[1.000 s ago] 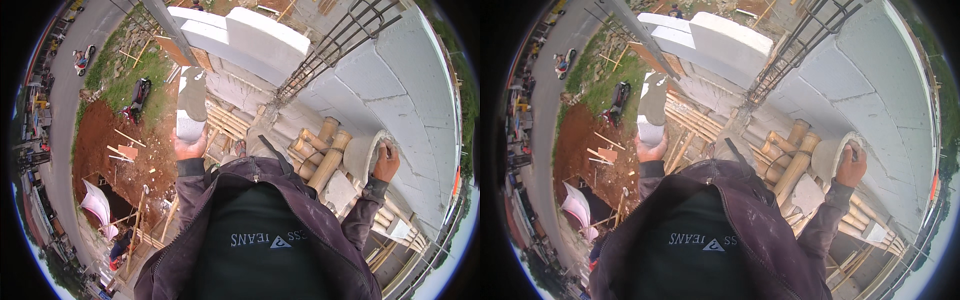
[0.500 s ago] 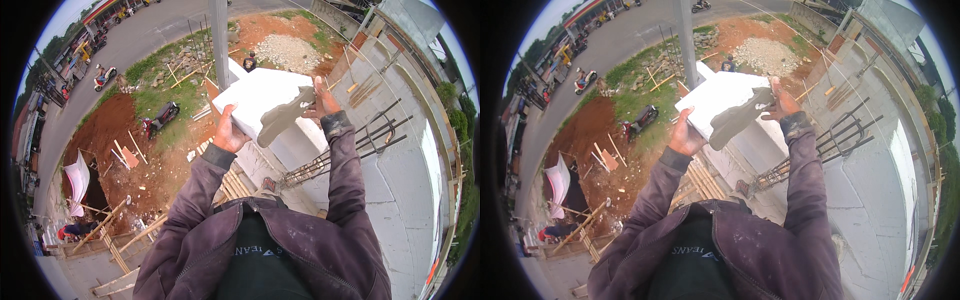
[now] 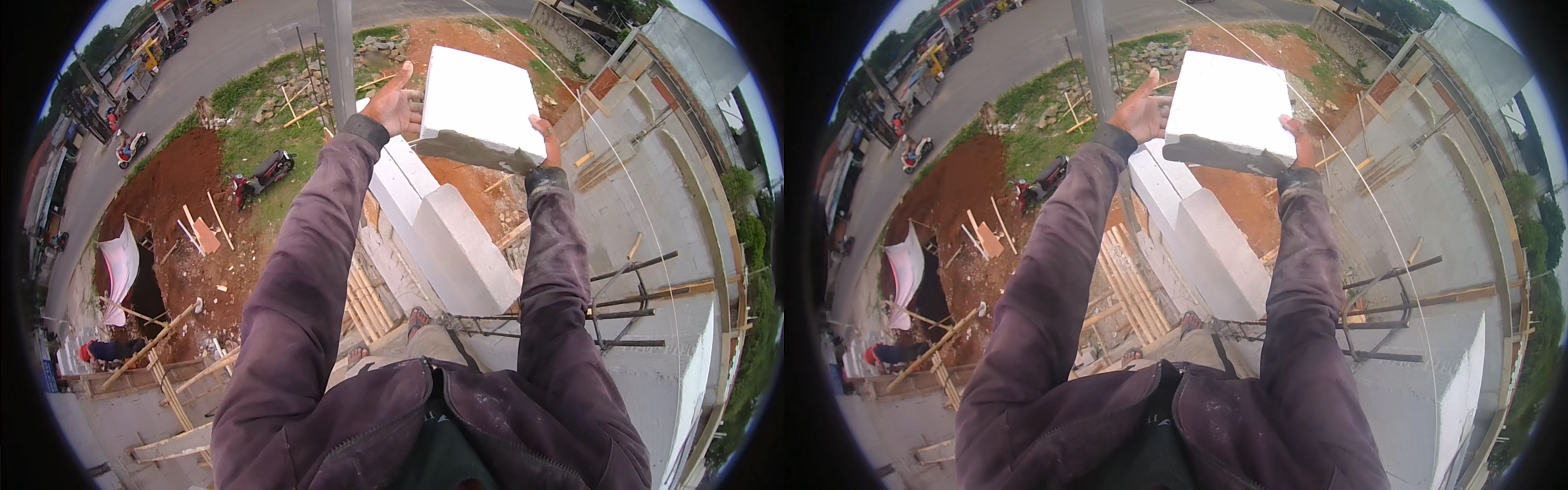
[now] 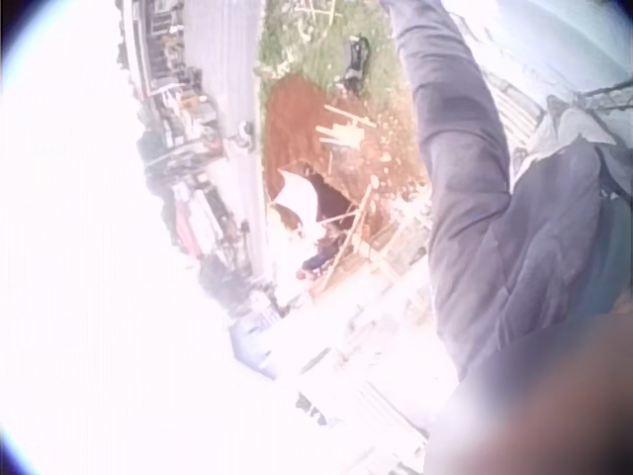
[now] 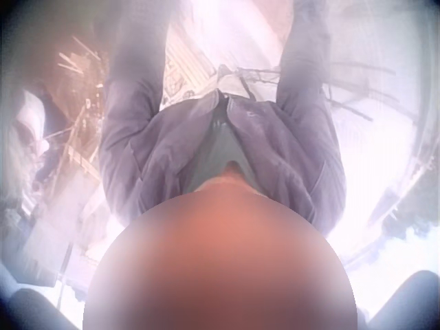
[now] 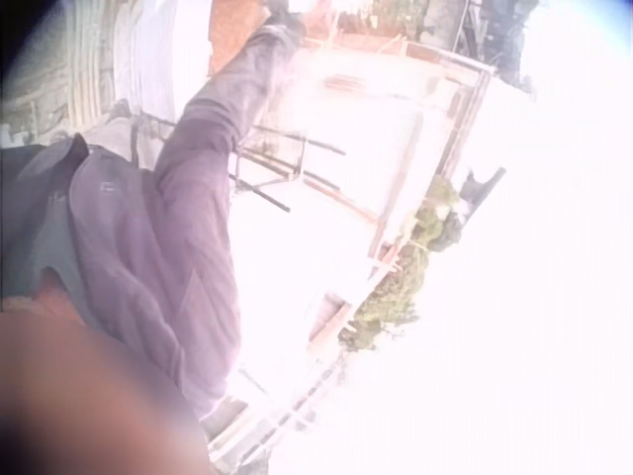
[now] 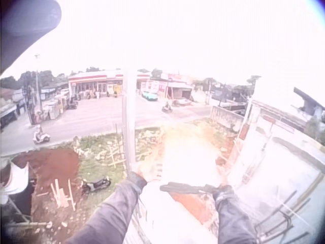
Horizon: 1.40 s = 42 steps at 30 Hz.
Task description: The person picks up white rectangular blocks, applies mortar from a bucket using a trowel, and places the blocks onto a vertical structure. The person repeatedly scoops mortar, spreads it on the blocks, and aligns them on the structure.
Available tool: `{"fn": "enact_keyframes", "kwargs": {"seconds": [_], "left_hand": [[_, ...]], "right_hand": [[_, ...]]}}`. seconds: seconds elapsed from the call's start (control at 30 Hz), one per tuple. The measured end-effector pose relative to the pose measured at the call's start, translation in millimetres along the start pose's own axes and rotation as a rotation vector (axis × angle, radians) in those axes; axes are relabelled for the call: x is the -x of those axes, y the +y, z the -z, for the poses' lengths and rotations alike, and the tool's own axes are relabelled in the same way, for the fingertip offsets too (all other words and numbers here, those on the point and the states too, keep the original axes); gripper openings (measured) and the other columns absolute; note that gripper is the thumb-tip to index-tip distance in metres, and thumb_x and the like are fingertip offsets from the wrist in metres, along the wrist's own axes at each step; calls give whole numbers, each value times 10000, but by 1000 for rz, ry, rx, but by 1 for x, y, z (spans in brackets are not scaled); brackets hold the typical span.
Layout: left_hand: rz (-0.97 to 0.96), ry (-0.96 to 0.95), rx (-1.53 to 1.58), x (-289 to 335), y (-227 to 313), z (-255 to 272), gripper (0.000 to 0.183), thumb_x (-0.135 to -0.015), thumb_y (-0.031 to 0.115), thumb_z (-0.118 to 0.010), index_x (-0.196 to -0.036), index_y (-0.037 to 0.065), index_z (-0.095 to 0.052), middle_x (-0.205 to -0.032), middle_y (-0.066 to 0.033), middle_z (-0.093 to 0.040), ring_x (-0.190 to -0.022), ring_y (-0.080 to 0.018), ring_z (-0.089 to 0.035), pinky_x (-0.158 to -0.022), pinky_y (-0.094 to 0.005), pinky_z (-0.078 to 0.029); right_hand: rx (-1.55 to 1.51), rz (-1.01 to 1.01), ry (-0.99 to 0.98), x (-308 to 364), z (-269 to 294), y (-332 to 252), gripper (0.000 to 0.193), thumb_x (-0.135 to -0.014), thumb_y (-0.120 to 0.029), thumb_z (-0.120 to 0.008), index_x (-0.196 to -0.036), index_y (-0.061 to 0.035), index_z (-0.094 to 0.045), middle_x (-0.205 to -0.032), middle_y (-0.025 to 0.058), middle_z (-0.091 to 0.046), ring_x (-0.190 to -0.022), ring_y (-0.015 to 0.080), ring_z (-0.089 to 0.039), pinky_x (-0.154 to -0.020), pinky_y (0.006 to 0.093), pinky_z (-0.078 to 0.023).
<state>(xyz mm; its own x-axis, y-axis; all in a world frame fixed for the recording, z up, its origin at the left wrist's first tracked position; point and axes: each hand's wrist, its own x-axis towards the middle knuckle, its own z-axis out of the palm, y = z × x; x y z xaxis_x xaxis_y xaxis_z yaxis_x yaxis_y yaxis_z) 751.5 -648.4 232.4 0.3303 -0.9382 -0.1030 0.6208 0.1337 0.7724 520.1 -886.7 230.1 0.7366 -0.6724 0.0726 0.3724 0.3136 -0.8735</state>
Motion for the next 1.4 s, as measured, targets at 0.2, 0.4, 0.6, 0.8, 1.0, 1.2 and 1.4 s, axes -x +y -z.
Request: {"fn": "enact_keyframes", "kwargs": {"seconds": [0.2, 0.4, 0.6, 0.8, 1.0, 1.2, 1.4], "left_hand": [[21, 860, -732, 15, -141, 119, 526, -835, 285, -698, -1258, -15, -608, -1189, -191, -674, -1129, -318, -632, -950, -405, -490], [29, 709, -1384, 9, -243, 114, 608, -843, 258, -712, -1338, -44, -526, -1403, -235, -501, -1332, -388, -443, -1103, -405, -377], [73, 626, -1595, -33, -250, 106, 734, -919, 364, -628, -1483, -4, -335, -1582, -193, -248, -1481, -338, -193, -1195, -467, -211], [-10, 727, -1738, -53, -271, 110, 784, -960, 465, -513, -1522, -9, -241, -1605, -181, -189, -1493, -344, -141, -1213, -477, -121], [-72, 773, -1771, -49, -278, 104, 768, -966, 466, -487, -1521, -10, -250, -1606, -164, -198, -1490, -332, -155, -1212, -484, -114], [-41, 777, -1783, -48, -272, 101, 755, -974, 474, -462, -1526, 5, -251, -1612, -137, -201, -1494, -312, -150, -1218, -464, -108], [-36, 779, -1722, -47, -271, 99, 755, -972, 470, -464, -1525, 1, -251, -1607, -152, -208, -1495, -308, -148, -1220, -456, -107]], "right_hand": [[358, 139, 200, -53, -3, 36, 306, -831, -210, -655, -1032, 16, -699, -1015, 78, -700, -928, 197, -647, -889, 311, -489], [401, 148, 244, -83, -15, 64, 281, -818, -225, -675, -962, 10, -727, -972, 82, -697, -910, 194, -632, -854, 309, -472], [619, 200, 248, -116, -46, 82, 659, -678, -235, -773, -1222, 86, -588, -1058, 188, -661, -934, 269, -655, -847, 348, -514], [894, 295, -4, -149, -107, 119, 878, -628, -307, -822, -1350, 76, -505, -1219, 263, -617, -1091, 343, -631, -942, 374, -489], [1016, 334, -165, -169, -182, 184, 834, -654, -377, -817, -1346, 3, -547, -1230, 253, -617, -1099, 350, -626, -967, 386, -484], [1109, 327, -309, -171, -216, 242, 771, -665, -343, -818, -1331, -38, -577, -1192, 263, -640, -1100, 376, -627, -983, 401, -479], [1150, 336, -375, -183, -224, 270, 663, -696, -319, -791, -1267, -29, -620, -1168, 261, -658, -1096, 371, -641, -959, 408, -492]]}}
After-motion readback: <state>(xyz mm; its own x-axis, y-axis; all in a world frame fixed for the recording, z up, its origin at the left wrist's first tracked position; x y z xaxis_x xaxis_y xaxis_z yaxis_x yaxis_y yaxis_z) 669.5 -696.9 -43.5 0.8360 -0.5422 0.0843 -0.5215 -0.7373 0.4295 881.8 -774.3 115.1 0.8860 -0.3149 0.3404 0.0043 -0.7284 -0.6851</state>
